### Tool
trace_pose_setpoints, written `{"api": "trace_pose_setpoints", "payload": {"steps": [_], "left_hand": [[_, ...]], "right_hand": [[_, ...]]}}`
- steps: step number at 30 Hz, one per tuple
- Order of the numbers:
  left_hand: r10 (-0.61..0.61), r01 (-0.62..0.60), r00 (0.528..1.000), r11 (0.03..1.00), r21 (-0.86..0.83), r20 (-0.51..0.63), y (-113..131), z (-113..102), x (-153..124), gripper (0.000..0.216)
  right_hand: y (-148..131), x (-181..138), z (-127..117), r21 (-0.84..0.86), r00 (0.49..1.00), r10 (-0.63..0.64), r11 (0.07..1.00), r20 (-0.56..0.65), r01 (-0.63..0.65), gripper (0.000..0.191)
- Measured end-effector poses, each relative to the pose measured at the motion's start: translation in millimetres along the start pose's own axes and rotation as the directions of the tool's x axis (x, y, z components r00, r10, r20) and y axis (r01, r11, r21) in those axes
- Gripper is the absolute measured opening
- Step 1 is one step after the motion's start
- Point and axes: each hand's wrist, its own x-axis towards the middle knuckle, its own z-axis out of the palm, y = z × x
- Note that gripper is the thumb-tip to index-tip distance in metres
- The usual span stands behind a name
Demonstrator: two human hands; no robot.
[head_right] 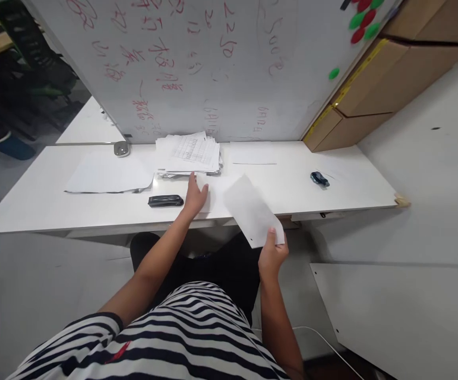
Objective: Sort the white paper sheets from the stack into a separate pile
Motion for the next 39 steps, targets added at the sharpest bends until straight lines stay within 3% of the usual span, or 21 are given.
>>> {"api": "trace_pose_setpoints", "payload": {"steps": [2,4,6,7,8,10,11,12,13,14,16,19,22,24,27,28,30,32,34,36,39], "left_hand": [[0.134,-0.131,0.991,0.985,0.116,-0.013,8.1,-7.0,-22.9,0.069],[0.157,-0.158,0.987,0.98,0.121,0.022,17.7,-14.6,-48.3,0.063],[0.034,-0.024,0.986,0.998,-0.059,0.163,24.9,-24.1,-70.6,0.063],[-0.08,0.141,0.953,0.971,-0.194,0.292,27.0,-29.8,-79.1,0.066],[-0.17,0.339,0.87,0.888,-0.311,0.462,27.8,-36.1,-85.4,0.073],[-0.179,0.67,0.634,0.614,-0.418,0.752,26.7,-50.3,-92.3,0.092],[-0.12,0.755,0.554,0.49,-0.436,0.824,25.2,-58.0,-93.9,0.099],[-0.055,0.789,0.526,0.405,-0.463,0.848,23.6,-65.8,-95.1,0.102],[-0.006,0.787,0.542,0.356,-0.504,0.841,22.0,-73.4,-96.3,0.1],[0.026,0.767,0.575,0.33,-0.55,0.818,20.6,-80.6,-97.9,0.097],[0.081,0.735,0.612,0.307,-0.604,0.786,18.9,-92.5,-101.8,0.097],[0.169,0.737,0.584,0.299,-0.606,0.794,16.6,-101.6,-105.7,0.106],[0.195,0.756,0.551,0.295,-0.584,0.812,9.8,-99.9,-102.5,0.106],[0.136,0.783,0.534,0.292,-0.549,0.835,1.6,-94.3,-98.8,0.095],[-0.066,0.82,0.506,0.345,-0.456,0.86,-11.7,-81.7,-97.7,0.066],[-0.15,0.815,0.523,0.376,-0.441,0.839,-14.8,-76.7,-98.9,0.057],[-0.288,0.764,0.619,0.438,-0.474,0.731,-17.4,-65.2,-101.3,0.047],[-0.351,0.666,0.742,0.474,-0.575,0.571,-15.3,-51.0,-100.3,0.042],[-0.367,0.568,0.822,0.481,-0.667,0.435,-10.1,-34.0,-93.3,0.039],[-0.386,0.509,0.855,0.492,-0.707,0.346,-4.4,-15.7,-81.3,0.036],[-0.424,0.496,0.854,0.489,-0.718,0.301,1.9,7.0,-64.0,0.035]], "right_hand": [[3.8,2.6,-2.4,-0.006,0.999,-0.036,0.999,-0.033,0.036,0.054],[1.7,2.6,-2.0,-0.029,0.994,-0.107,0.994,-0.025,0.107,0.051],[-6.7,0.2,0.7,-0.071,0.959,-0.272,0.958,0.073,0.277,0.043],[-12.9,-1.7,2.8,-0.082,0.9,-0.395,0.906,0.184,0.415,0.036],[-19.9,-4.3,5.5,-0.07,0.787,-0.518,0.819,0.334,0.569,0.031],[-34.3,-11.2,11.3,0.042,0.42,-0.655,0.568,0.629,0.822,0.031],[-40.5,-15.3,13.9,0.114,0.233,-0.647,0.447,0.726,0.887,0.036],[-45.2,-19.4,15.9,0.167,0.09,-0.607,0.354,0.79,0.92,0.042],[-48.2,-23.3,17.2,0.195,0.003,-0.565,0.289,0.825,0.937,0.047],[-49.3,-26.6,17.5,0.201,-0.038,-0.537,0.249,0.843,0.947,0.049],[-47.0,-30.2,15.6,0.171,-0.032,-0.518,0.222,0.855,0.96,0.048],[-39.1,-28.9,9.1,0.103,0.04,-0.549,0.227,0.835,0.968,0.038],[-35.3,-26.0,3.1,0.096,0.042,-0.547,0.221,0.836,0.97,0.036],[-35.7,-26.2,0.5,0.124,0.006,-0.531,0.208,0.848,0.97,0.039],[-35.9,-26.2,-1.8,0.165,-0.049,-0.504,0.188,0.863,0.968,0.038],[-34.6,-24.0,-2.0,0.169,-0.057,-0.497,0.184,0.866,0.968,0.039],[-28.5,-13.4,0.0,0.141,-0.029,-0.504,0.186,0.863,0.972,0.043],[-18.0,5.8,6.8,0.033,0.096,-0.562,0.215,0.821,0.976,0.048],[-5.8,30.2,19.1,-0.147,0.296,-0.637,0.277,0.711,0.95,0.049],[4.8,53.1,36.0,-0.327,0.457,-0.664,0.321,0.592,0.889,0.047],[14.6,72.6,64.2,-0.451,0.556,-0.597,0.334,0.579,0.828,0.044]]}}
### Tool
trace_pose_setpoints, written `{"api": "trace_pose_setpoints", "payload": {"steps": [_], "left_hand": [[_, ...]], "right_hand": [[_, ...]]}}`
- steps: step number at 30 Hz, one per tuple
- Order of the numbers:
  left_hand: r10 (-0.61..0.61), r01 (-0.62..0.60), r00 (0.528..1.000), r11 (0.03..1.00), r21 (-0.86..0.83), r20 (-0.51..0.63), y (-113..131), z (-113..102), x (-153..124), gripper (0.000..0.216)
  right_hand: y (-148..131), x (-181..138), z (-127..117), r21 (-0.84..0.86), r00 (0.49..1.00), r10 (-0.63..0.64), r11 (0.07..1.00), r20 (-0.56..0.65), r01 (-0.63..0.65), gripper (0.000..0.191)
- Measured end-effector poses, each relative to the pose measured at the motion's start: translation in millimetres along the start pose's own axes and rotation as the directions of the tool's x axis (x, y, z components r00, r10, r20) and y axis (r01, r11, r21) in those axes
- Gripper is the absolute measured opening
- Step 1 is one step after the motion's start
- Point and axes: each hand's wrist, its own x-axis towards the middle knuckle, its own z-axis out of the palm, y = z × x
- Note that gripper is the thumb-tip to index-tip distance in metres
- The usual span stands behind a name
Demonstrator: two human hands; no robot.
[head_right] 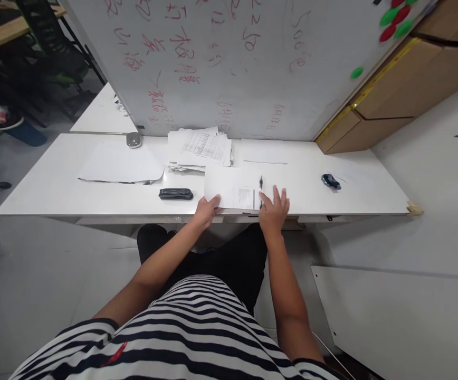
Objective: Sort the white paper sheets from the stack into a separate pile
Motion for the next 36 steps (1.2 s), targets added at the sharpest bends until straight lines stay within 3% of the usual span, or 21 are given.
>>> {"api": "trace_pose_setpoints", "payload": {"steps": [3,5,8,11,13,16,19,21,23,26,29,32,34,36], "left_hand": [[0.045,-0.045,0.999,0.999,0.013,-0.001,-2.4,8.2,5.8,0.044],[0.135,-0.138,0.99,0.987,0.087,0.045,-1.7,5.7,1.9,0.059],[0.291,-0.302,0.953,0.916,0.264,0.082,4.4,-4.6,-7.4,0.078],[0.327,-0.313,0.944,0.852,0.42,0.039,15.8,-12.9,-10.2,0.073],[0.262,-0.218,0.965,0.855,0.471,-0.03,26.2,-12.8,-5.4,0.068],[0.039,0.011,0.994,0.897,0.442,-0.104,45.8,-4.4,9.0,0.075],[-0.154,0.164,0.986,0.855,0.491,-0.061,64.1,6.2,23.3,0.074],[-0.227,0.178,0.974,0.775,0.607,0.005,69.6,10.2,28.3,0.059],[-0.224,0.11,0.972,0.69,0.715,0.067,68.6,10.6,28.5,0.043],[-0.04,-0.151,0.977,0.567,0.81,0.21,63.2,5.2,22.5,0.034],[0.048,-0.346,0.921,0.557,0.755,0.386,65.6,-2.8,15.8,0.038],[0.112,-0.399,0.898,0.616,0.68,0.426,74.4,-9.4,12.8,0.042],[0.15,-0.41,0.899,0.614,0.674,0.411,78.0,-13.3,12.5,0.04],[0.164,-0.395,0.91,0.617,0.68,0.38,77.3,-17.2,12.0,0.038]], "right_hand": [[-7.4,8.7,20.5,0.033,0.991,0.02,0.999,0.131,-0.025,0.043],[-12.5,6.7,30.6,0.029,0.983,0.037,0.999,0.18,-0.043,0.041],[-14.1,-3.7,41.1,0.011,0.98,0.054,0.998,0.19,-0.057,0.037],[-11.8,-15.4,48.4,0.041,0.988,0.068,0.996,0.136,-0.074,0.037],[-10.7,-21.1,53.5,0.076,0.994,0.078,0.994,0.079,-0.084,0.036],[-10.1,-25.8,63.0,0.117,0.995,0.099,0.989,-0.026,-0.096,0.035],[-9.3,-28.3,72.5,0.126,0.99,0.092,0.989,-0.108,-0.078,0.034],[-9.4,-30.6,76.8,0.122,0.988,0.077,0.991,-0.134,-0.06,0.034],[-10.6,-33.1,78.4,0.128,0.988,0.074,0.99,-0.132,-0.057,0.033],[-12.4,-31.5,73.1,0.197,0.989,0.112,0.976,-0.094,-0.092,0.036],[-8.6,-13.8,54.7,0.388,0.967,0.244,0.9,-0.071,-0.198,0.062],[-3.6,15.9,27.2,0.63,0.973,0.232,0.754,0.005,-0.183,0.091],[-6.7,31.2,13.6,0.737,0.991,0.107,0.663,0.083,-0.133,0.082],[-17.4,35.1,9.5,0.791,0.986,0.087,0.589,0.14,-0.164,0.07]]}}
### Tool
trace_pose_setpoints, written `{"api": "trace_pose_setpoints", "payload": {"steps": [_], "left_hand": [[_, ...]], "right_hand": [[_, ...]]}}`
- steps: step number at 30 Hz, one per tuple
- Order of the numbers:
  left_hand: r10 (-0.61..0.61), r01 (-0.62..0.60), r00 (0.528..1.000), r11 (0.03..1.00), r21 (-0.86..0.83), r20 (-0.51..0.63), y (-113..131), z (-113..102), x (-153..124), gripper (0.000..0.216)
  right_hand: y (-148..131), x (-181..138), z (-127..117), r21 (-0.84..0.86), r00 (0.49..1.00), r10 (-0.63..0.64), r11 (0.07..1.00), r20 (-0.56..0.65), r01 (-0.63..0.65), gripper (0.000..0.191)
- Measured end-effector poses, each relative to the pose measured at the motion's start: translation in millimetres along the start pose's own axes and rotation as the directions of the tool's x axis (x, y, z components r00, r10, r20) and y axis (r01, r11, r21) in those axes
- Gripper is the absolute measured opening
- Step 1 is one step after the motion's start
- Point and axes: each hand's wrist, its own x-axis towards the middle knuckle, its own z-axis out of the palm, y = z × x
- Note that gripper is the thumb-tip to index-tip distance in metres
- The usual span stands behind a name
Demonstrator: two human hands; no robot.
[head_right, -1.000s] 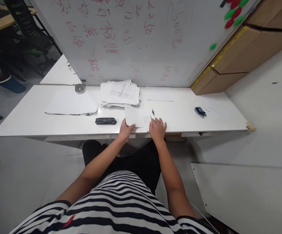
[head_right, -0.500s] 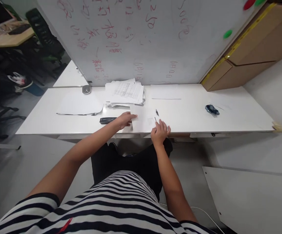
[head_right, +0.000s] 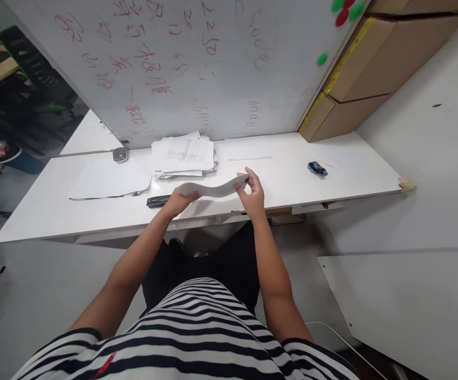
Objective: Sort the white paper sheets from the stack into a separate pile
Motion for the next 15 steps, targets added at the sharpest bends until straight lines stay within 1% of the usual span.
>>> {"api": "trace_pose_setpoints", "payload": {"steps": [3,5,7,9,11,13,15], "left_hand": [[-0.018,0.015,0.994,0.999,-0.035,-0.105,-6.5,2.7,-4.9,0.042],[-0.013,0.005,0.987,0.999,-0.053,-0.158,-10.3,5.3,-7.7,0.044],[0.004,-0.016,0.979,0.998,-0.058,-0.203,-13.9,6.7,-9.1,0.044],[0.002,-0.018,0.963,0.998,-0.057,-0.268,-18.6,6.6,-9.7,0.042],[-0.026,0.005,0.947,0.998,-0.064,-0.32,-25.1,6.6,-11.3,0.038],[-0.048,0.022,0.939,0.997,-0.079,-0.342,-32.5,8.3,-15.5,0.035],[-0.026,0.002,0.935,0.998,-0.068,-0.354,-38.5,12.1,-22.1,0.034]], "right_hand": [[-5.0,-13.5,23.3,0.087,0.986,0.159,0.984,-0.048,-0.154,0.052],[-5.7,-24.5,37.3,0.111,0.971,0.223,0.971,-0.087,-0.213,0.041],[-7.6,-31.1,44.6,0.093,0.968,0.21,0.976,-0.134,-0.199,0.035],[-10.0,-33.9,46.3,0.03,0.967,0.187,0.982,-0.173,-0.184,0.032],[-10.9,-36.7,45.6,-0.044,0.96,0.212,0.974,-0.186,-0.223,0.029],[-9.2,-41.9,45.0,-0.108,0.951,0.235,0.96,-0.2,-0.259,0.028],[-5.9,-48.7,44.3,-0.182,0.951,0.213,0.949,-0.226,-0.256,0.028]]}}
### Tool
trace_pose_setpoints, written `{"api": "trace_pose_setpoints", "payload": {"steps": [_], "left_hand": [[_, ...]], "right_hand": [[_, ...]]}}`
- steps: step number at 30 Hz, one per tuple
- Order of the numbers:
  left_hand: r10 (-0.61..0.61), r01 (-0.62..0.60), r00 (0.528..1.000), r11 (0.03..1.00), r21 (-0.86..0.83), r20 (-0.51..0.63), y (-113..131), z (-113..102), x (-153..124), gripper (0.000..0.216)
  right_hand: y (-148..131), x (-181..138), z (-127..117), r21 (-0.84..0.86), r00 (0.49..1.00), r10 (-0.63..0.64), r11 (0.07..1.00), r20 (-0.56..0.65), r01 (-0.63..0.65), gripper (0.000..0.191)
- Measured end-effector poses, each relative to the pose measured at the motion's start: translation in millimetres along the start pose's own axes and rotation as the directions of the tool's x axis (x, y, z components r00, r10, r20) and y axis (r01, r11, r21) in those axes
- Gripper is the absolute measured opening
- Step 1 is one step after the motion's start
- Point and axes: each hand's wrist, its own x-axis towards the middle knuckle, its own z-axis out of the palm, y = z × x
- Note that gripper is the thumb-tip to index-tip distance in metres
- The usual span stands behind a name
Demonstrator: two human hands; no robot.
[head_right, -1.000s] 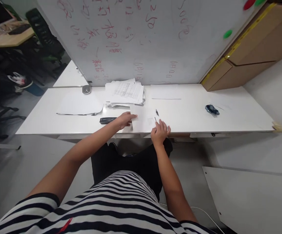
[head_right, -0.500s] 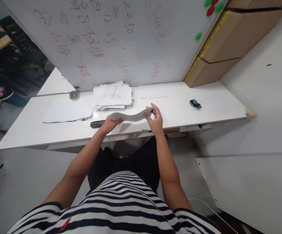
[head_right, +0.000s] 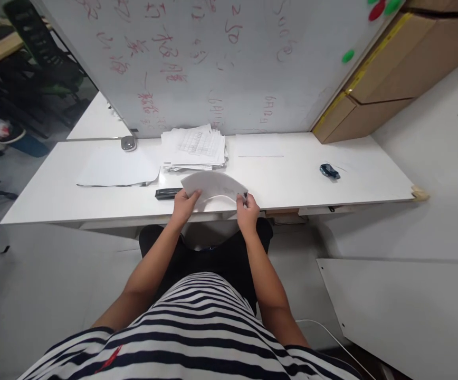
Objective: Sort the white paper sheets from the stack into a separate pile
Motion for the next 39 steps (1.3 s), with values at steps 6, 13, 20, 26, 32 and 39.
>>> {"api": "trace_pose_setpoints", "payload": {"steps": [6,13,20,26,32,39], "left_hand": [[0.105,-0.107,0.994,0.993,0.053,0.034,6.1,-7.9,-15.2,0.033],[0.333,-0.293,0.943,0.813,0.503,0.012,7.4,-73.2,16.1,0.039],[0.181,-0.25,0.968,0.659,0.71,0.173,-21.4,-88.3,43.0,0.042],[0.191,-0.248,0.968,0.661,0.708,0.162,-22.0,-88.1,41.1,0.044],[0.173,-0.253,0.967,0.672,0.696,0.185,-23.7,-92.6,43.9,0.044],[0.176,-0.255,0.967,0.669,0.698,0.185,-24.1,-93.1,44.2,0.043]], "right_hand": [[6.5,-5.7,-22.8,-0.135,1.0,0.011,0.991,0.022,-0.008,0.032],[12.2,-20.6,-56.6,0.291,0.941,0.273,0.901,0.199,-0.323,0.031],[14.4,-45.2,-39.4,0.322,0.806,0.442,0.755,0.394,-0.571,0.041],[9.9,-60.7,-26.9,0.259,0.712,0.46,0.712,0.53,-0.653,0.044],[6.1,-69.7,-26.4,0.258,0.711,0.473,0.707,0.521,-0.659,0.044],[-0.7,-71.4,-31.5,0.262,0.714,0.471,0.707,0.518,-0.657,0.046]]}}
